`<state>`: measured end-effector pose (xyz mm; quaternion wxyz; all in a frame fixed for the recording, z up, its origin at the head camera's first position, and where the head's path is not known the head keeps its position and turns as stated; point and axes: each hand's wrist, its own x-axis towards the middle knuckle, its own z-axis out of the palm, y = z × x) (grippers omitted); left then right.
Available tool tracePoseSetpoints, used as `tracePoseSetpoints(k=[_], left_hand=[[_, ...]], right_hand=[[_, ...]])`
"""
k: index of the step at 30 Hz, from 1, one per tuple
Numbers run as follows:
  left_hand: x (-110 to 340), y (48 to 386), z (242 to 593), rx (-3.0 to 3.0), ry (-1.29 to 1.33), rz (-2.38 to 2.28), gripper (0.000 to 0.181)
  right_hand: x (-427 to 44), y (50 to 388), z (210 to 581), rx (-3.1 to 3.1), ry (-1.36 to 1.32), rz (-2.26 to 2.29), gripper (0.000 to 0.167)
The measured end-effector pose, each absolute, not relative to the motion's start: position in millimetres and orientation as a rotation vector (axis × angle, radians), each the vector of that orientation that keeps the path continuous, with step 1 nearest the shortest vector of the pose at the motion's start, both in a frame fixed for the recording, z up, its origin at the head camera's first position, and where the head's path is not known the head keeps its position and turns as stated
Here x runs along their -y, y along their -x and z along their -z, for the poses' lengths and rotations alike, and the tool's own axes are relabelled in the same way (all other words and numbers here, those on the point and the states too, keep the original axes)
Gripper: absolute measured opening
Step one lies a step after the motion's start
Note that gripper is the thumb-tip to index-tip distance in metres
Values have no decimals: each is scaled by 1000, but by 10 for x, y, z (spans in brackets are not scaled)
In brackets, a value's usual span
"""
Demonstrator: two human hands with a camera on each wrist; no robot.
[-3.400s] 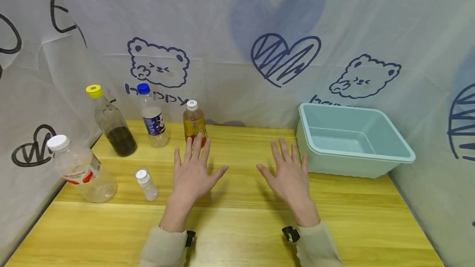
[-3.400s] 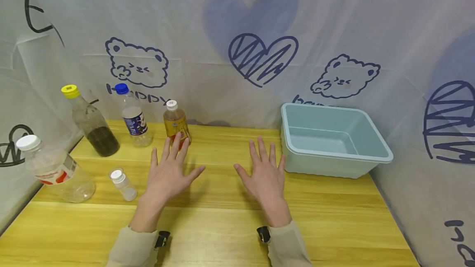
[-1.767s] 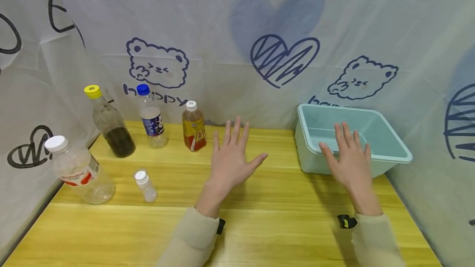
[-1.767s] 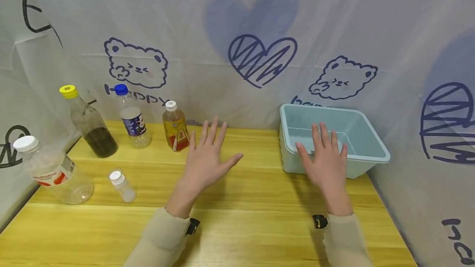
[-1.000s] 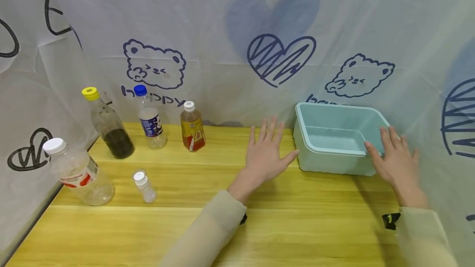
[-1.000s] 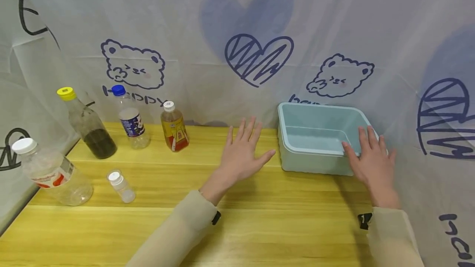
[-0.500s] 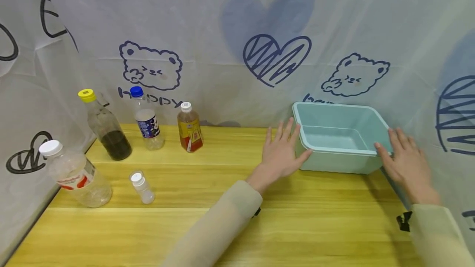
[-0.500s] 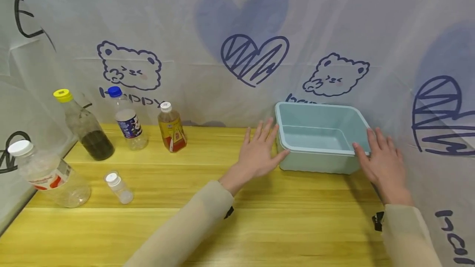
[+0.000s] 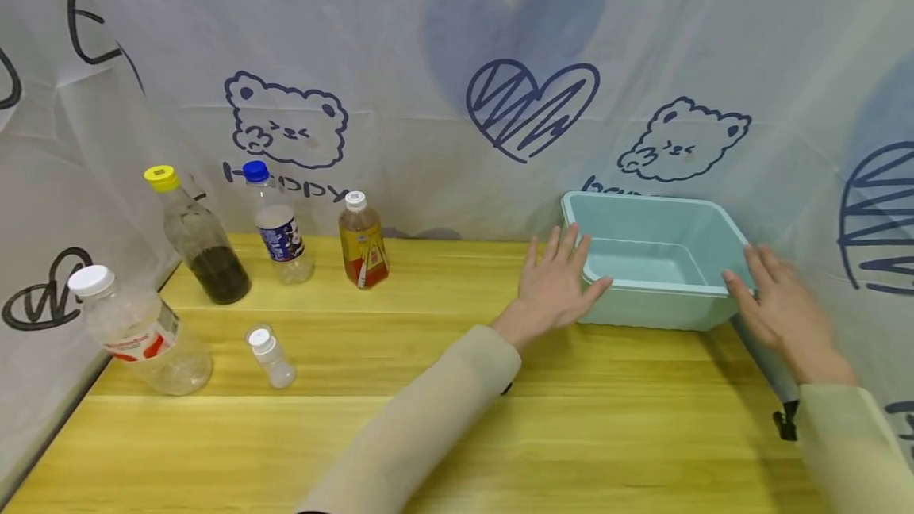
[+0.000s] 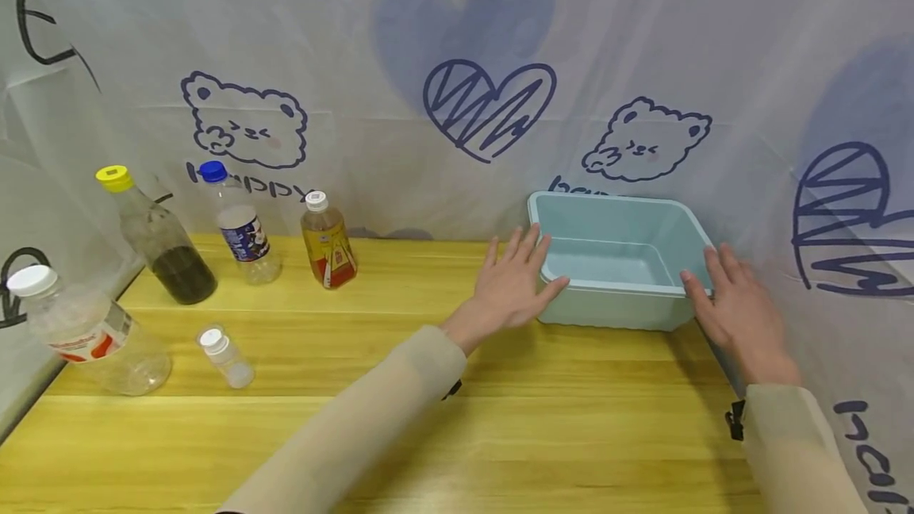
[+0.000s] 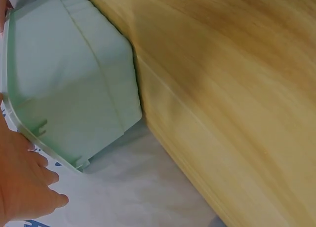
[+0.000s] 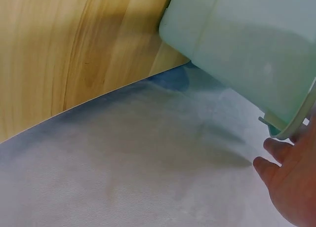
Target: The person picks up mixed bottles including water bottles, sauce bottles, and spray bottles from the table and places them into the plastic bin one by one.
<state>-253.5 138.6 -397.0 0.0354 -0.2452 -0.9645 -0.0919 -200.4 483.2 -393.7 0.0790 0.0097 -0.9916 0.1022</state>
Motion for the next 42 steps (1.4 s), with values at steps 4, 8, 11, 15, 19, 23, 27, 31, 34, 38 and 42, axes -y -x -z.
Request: tracePoseSetpoints(k=[4, 8, 11, 15, 19, 23, 27, 31, 34, 38, 42], left_hand=[[-1411, 2560, 3999, 2967, 764, 261, 82], [-1418, 2569, 4015, 2973, 779, 266, 82], [-1418, 2572, 4022, 2974, 789, 271, 82], [-1414, 2578, 4017, 2973, 798, 269, 82], [-1412, 2578, 4010, 2971, 809, 263, 82], [-1410, 2578, 4017, 2975, 813, 258, 82], [-1392, 2579, 4015, 2981, 813, 245, 82], [-1367, 2589, 4015, 2975, 815, 243, 82], [-1347, 2600, 4022, 2966, 820, 256, 82], [-1315, 2602, 4034, 2948, 828, 273, 83], [-1269, 2579, 4038, 2935, 831, 296, 83]], right_hand=[[-4850, 2002, 3980, 2983, -53, -332, 74], [-4855, 1993, 4006, 2983, -67, -355, 74], [-4848, 1988, 4007, 2979, -76, -361, 75], [-4845, 1991, 4011, 2970, -88, -364, 75], [-4851, 1994, 4010, 2965, -93, -370, 76], [-4850, 1991, 4003, 2979, -88, -357, 77], [-4827, 1987, 3994, 2991, -80, -354, 78], [-4793, 1983, 3991, 2987, -68, -363, 79], [-4772, 1978, 3988, 2980, -64, -362, 79], [-4736, 1959, 3980, 2970, -61, -364, 78], [-4688, 1930, 3979, 2967, -52, -362, 79]])
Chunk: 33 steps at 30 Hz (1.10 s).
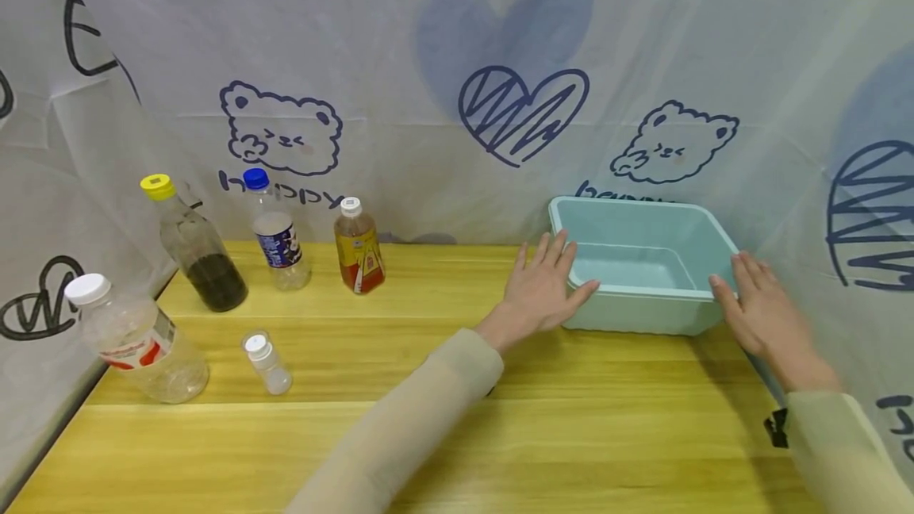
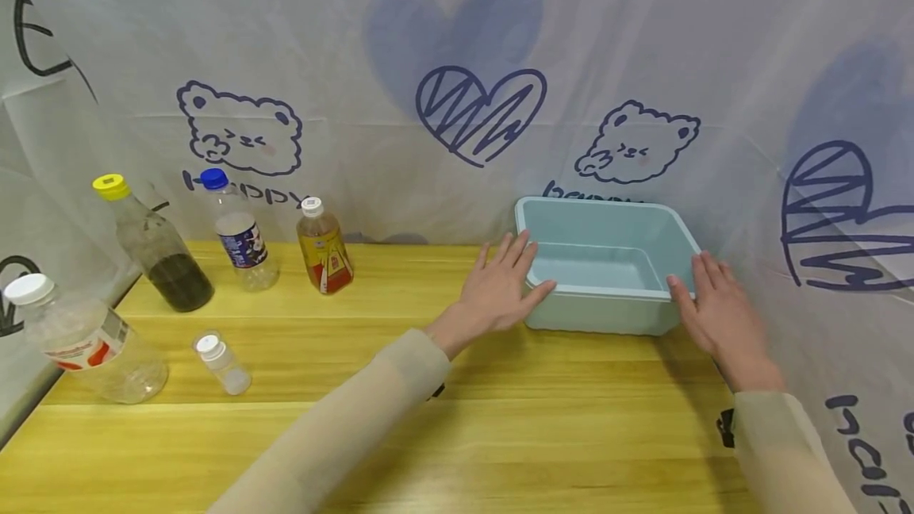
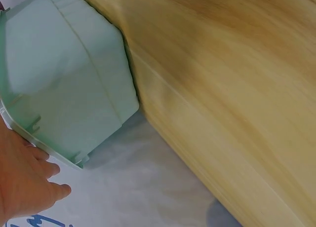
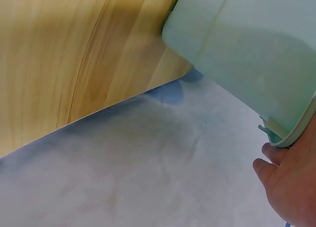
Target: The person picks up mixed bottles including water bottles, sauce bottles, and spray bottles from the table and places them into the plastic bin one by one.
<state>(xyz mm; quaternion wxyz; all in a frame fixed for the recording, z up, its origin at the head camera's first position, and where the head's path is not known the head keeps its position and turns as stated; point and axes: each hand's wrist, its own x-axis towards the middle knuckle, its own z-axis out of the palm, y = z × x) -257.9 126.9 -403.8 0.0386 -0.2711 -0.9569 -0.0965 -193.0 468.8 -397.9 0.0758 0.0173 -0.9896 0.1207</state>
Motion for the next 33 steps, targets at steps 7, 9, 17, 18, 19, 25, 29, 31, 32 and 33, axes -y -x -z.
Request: tracePoseSetpoints(k=[7, 9, 17, 18, 19, 25, 29, 31, 32, 33], left_hand=[[-1137, 2531, 4042, 2914, 833, 274, 84], [-1096, 2515, 4039, 2905, 840, 278, 83], [-930, 2457, 4058, 2882, 854, 274, 82], [-905, 2449, 4056, 2883, 853, 273, 82], [-877, 2445, 4055, 2878, 858, 280, 82], [-712, 2425, 4042, 2898, 863, 300, 84], [-611, 2406, 4041, 2904, 859, 309, 83], [-562, 2398, 4040, 2905, 859, 320, 83], [-537, 2395, 4040, 2905, 860, 330, 83], [-512, 2391, 4039, 2905, 859, 336, 83]], right_hand=[[-4573, 1898, 4003, 2970, -28, -338, 81], [-4537, 1887, 4010, 2966, -21, -339, 81], [-4398, 1838, 4008, 2970, -57, -321, 81], [-4381, 1834, 4013, 2967, -60, -322, 81], [-4357, 1826, 4011, 2967, -61, -324, 82], [-4205, 1802, 3993, 2975, -46, -306, 84], [-4127, 1798, 3983, 2966, -84, -287, 84], [-4088, 1795, 3981, 2962, -101, -286, 84], [-4067, 1793, 3982, 2962, -106, -287, 85], [-4045, 1792, 3981, 2961, -113, -286, 85]])
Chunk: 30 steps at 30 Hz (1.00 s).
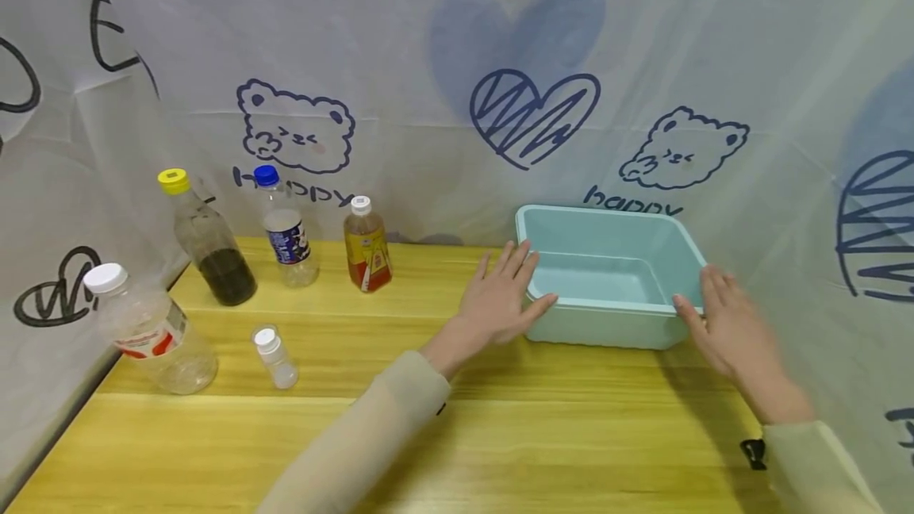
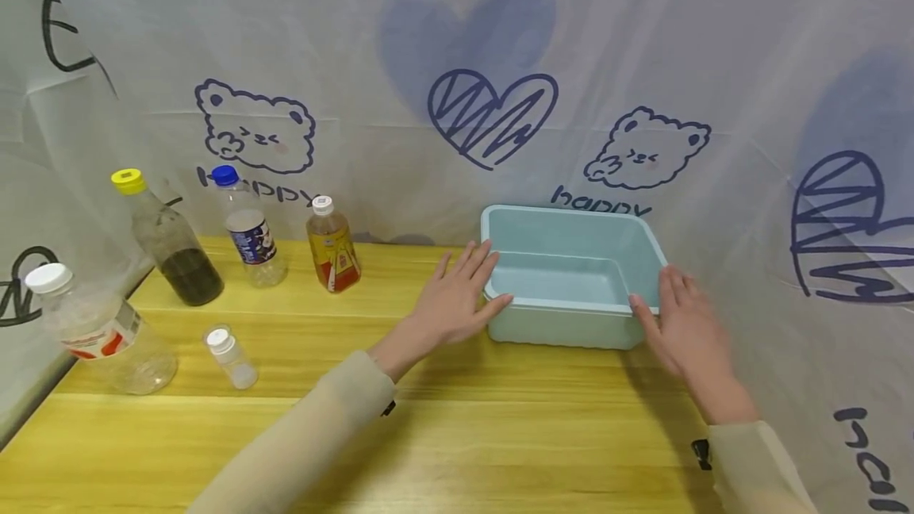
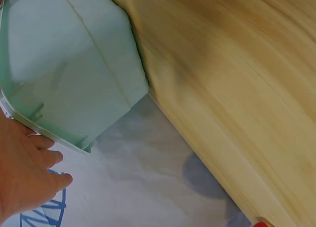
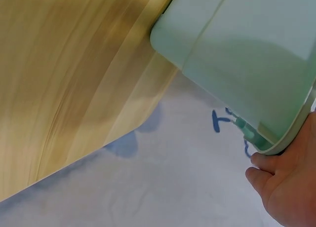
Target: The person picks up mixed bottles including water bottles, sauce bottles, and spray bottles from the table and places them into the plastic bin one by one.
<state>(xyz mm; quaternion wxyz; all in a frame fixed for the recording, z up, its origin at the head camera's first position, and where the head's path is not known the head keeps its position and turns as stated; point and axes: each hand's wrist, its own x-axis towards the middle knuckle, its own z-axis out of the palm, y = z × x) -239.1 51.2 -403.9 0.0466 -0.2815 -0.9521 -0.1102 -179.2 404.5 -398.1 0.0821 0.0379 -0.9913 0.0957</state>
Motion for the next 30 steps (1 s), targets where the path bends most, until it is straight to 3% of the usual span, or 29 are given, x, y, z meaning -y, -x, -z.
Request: tracePoseSetpoints(k=[30], left_hand=[[402, 2019, 4044, 2851, 798, 459, 81]], right_hand=[[-3281, 1704, 3970, 2919, -365, -248, 84]])
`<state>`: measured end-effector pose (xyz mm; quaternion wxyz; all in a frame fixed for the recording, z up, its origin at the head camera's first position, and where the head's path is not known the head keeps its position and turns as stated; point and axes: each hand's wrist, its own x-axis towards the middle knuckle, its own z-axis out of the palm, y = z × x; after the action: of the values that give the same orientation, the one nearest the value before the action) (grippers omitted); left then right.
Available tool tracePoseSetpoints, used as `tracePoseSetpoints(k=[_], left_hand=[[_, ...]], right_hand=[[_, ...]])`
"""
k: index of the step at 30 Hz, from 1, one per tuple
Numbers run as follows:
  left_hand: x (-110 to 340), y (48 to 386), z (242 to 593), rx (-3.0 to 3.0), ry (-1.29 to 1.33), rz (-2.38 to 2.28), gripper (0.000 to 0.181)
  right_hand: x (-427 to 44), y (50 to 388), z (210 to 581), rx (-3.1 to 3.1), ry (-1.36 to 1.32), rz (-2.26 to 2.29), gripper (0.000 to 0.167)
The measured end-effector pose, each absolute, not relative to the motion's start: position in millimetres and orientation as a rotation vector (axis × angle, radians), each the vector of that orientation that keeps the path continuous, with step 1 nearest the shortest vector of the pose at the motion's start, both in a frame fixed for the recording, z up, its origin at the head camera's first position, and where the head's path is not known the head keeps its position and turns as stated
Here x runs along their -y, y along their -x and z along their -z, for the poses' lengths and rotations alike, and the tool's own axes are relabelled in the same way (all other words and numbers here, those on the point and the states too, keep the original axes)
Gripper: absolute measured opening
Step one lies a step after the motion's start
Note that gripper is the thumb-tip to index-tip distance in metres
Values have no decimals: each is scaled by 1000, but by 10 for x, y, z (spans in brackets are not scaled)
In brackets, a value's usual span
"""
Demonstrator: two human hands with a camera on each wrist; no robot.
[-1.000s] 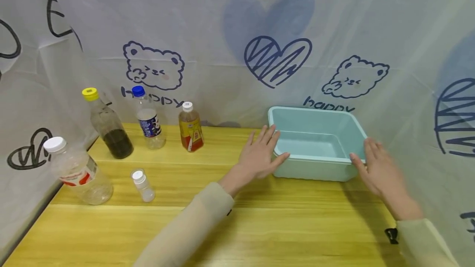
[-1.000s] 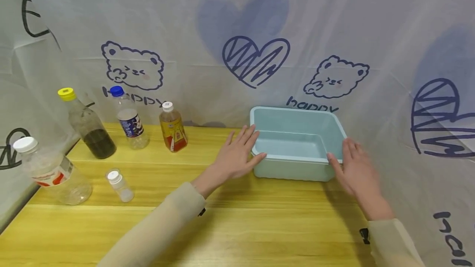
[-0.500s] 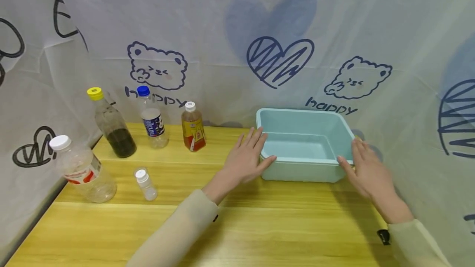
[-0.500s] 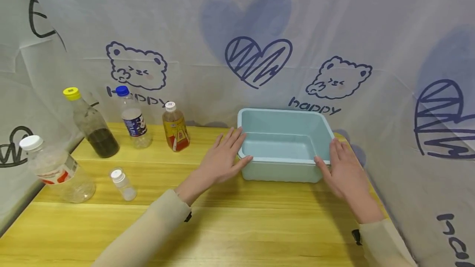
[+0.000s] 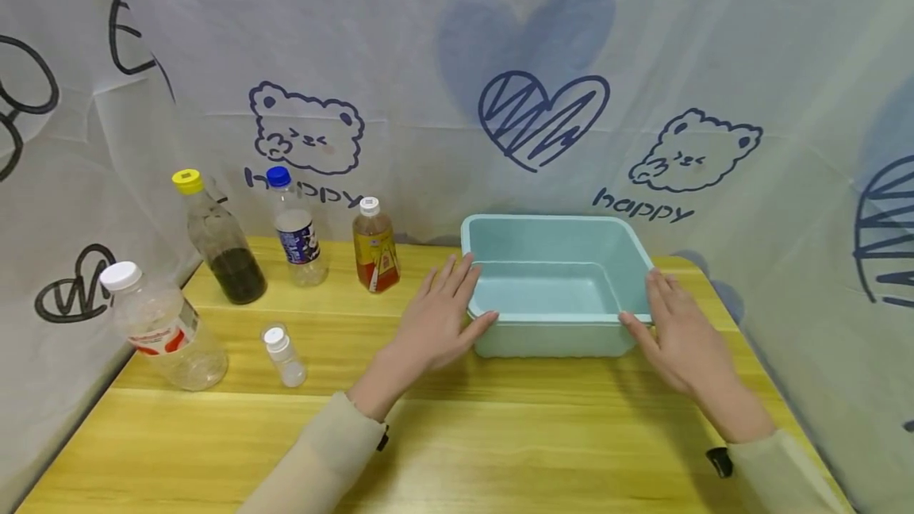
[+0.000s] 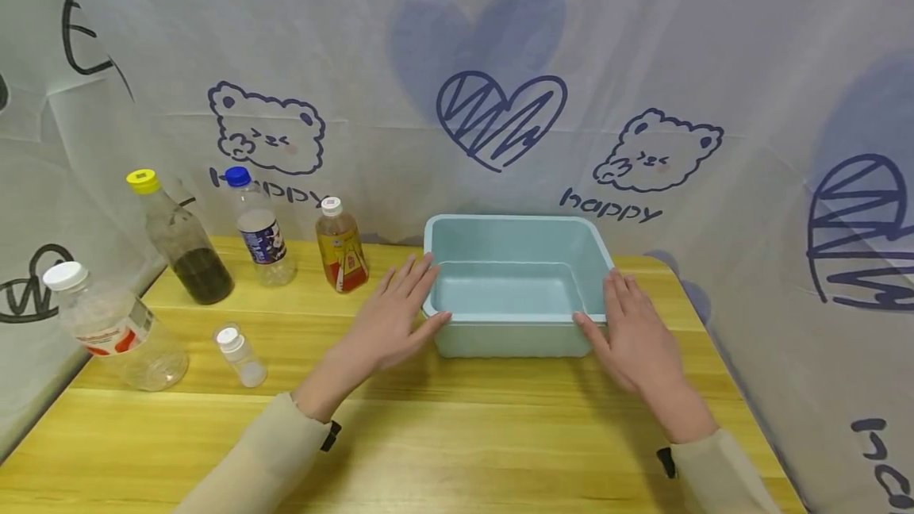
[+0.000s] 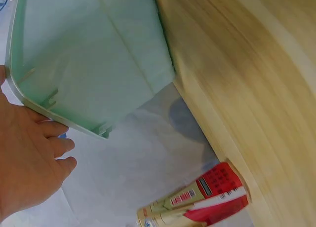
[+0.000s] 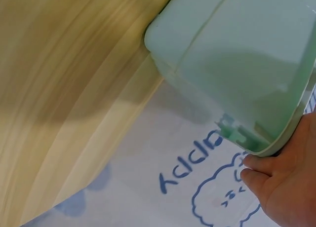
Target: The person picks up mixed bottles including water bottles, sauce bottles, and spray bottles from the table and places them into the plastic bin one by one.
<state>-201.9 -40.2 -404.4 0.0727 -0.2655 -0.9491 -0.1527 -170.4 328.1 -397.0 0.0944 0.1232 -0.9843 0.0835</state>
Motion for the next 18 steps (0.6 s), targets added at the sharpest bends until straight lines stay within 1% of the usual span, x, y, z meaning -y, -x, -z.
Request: tracePoseSetpoints(k=[18], left_hand=[[978, 1737, 4085, 2818, 754, 523, 80]], right_hand=[[-2772, 1520, 3917, 2919, -454, -251, 85]])
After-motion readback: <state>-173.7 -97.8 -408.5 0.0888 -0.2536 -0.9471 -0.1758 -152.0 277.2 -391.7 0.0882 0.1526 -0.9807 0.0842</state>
